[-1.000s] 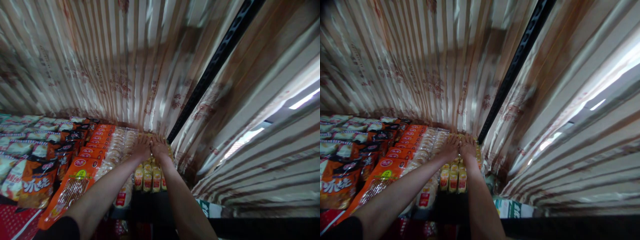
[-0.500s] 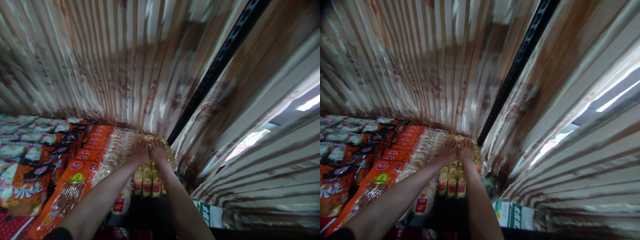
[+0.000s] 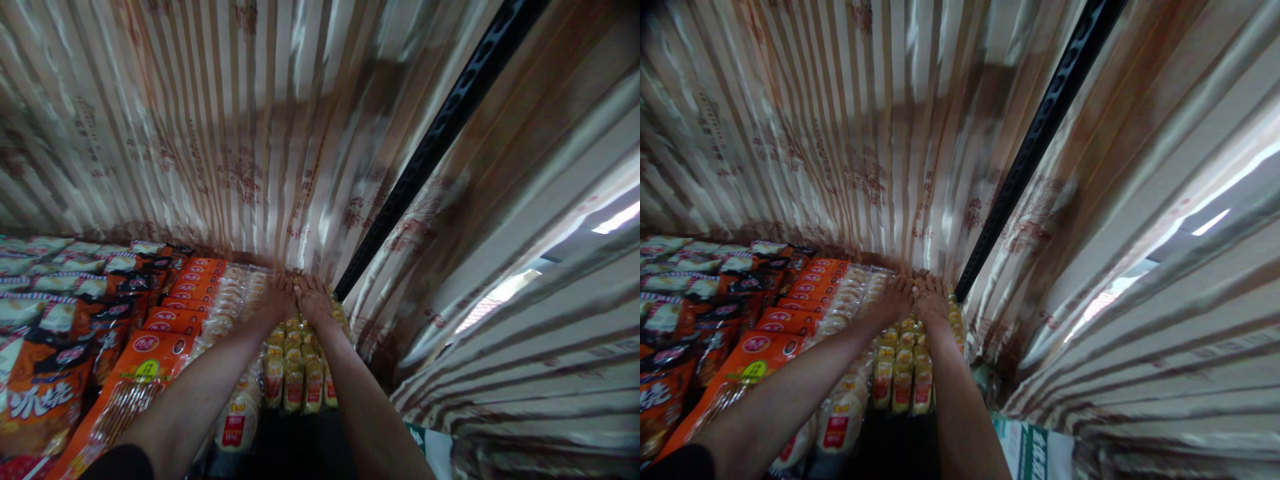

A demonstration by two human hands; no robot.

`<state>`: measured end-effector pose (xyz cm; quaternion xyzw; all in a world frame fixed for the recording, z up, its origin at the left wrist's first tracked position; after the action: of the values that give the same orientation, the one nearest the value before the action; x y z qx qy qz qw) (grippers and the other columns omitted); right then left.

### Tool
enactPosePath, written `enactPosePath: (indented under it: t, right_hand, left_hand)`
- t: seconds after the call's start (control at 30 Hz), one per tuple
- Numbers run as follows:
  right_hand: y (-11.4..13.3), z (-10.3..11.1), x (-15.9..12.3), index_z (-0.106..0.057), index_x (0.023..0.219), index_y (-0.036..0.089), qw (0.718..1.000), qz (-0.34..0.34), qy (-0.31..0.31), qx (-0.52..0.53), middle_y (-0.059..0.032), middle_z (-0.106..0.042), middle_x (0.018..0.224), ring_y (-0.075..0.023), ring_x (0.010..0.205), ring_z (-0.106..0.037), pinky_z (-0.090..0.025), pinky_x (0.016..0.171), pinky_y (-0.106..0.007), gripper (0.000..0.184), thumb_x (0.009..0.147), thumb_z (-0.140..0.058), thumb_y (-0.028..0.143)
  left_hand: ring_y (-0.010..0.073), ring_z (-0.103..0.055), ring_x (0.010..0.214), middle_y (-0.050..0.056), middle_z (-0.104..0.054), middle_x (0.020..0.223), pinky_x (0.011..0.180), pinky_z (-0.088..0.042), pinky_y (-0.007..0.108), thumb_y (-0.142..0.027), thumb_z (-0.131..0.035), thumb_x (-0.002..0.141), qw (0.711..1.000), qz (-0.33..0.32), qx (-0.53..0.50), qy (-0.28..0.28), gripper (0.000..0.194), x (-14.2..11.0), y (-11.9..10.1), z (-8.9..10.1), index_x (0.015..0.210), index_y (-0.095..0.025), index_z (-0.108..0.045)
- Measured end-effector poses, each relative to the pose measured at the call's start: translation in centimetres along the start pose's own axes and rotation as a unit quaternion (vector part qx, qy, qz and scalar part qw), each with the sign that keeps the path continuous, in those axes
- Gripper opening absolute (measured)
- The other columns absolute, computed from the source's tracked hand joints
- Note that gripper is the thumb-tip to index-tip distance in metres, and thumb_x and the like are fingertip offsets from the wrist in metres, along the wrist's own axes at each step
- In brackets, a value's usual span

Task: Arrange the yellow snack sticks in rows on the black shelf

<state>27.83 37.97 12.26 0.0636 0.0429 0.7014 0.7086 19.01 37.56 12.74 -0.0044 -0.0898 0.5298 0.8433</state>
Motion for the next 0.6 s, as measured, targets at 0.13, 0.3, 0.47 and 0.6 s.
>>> enactPosePath:
  t: [0.13,0.3,0.47,0.6]
  right_hand:
    - [0.2,-0.2,-0.3,-0.039,0.137,0.024,1.0,-0.001,0.003,0.003,-0.0021,-0.036,0.146,-0.02,0.137,-0.022,-0.014,0.11,-0.039,0.049,0.095,-0.02,0.038]
    - [0.5,0.0,-0.8,-0.043,0.135,0.023,1.0,0.003,-0.003,0.003,-0.0032,-0.041,0.143,-0.0176,0.135,-0.026,-0.015,0.109,-0.037,0.047,0.095,-0.021,0.037]
    - [0.4,-0.2,-0.9,-0.042,0.135,0.022,1.0,-0.001,-0.009,0.009,-0.0042,-0.041,0.143,-0.018,0.136,-0.025,-0.015,0.109,-0.037,0.048,0.095,-0.02,0.037]
    - [0.0,0.2,-1.1,-0.042,0.135,0.022,0.999,-0.017,-0.036,0.015,-0.0042,-0.038,0.145,-0.0189,0.136,-0.024,-0.015,0.11,-0.037,0.049,0.095,-0.02,0.039]
  left_hand:
    - [0.0301,-0.033,0.131,0.013,-0.048,0.135,0.107,-0.018,0.056,-0.026,-0.031,0.091,1.0,-0.024,0.016,0.01,0.046,-0.1,0.0,-0.6,0.134,-0.018,-0.045]
    - [0.0293,-0.033,0.13,0.015,-0.048,0.135,0.109,-0.018,0.054,-0.025,-0.029,0.092,0.999,-0.025,0.018,0.011,0.045,-0.2,0.0,-1.0,0.131,-0.014,-0.048]
    - [0.0287,-0.032,0.132,0.016,-0.044,0.138,0.11,-0.018,0.05,-0.027,-0.024,0.093,0.999,-0.017,0.02,0.029,0.048,-0.4,0.0,-1.0,0.132,-0.008,-0.046]
    - [0.0278,-0.029,0.134,0.015,-0.041,0.141,0.11,-0.017,0.05,-0.028,-0.025,0.093,1.0,0.008,0.0,0.015,0.047,-0.4,-0.2,-0.2,0.132,-0.011,-0.045]
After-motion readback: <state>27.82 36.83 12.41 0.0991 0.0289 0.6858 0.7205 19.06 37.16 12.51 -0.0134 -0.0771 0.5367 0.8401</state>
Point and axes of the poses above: each hand's wrist, its own x-axis towards the middle knuckle, its own z-axis out of the back of the hand, y = z × x, the point moved 6 cm from there along x, towards the middle knuckle
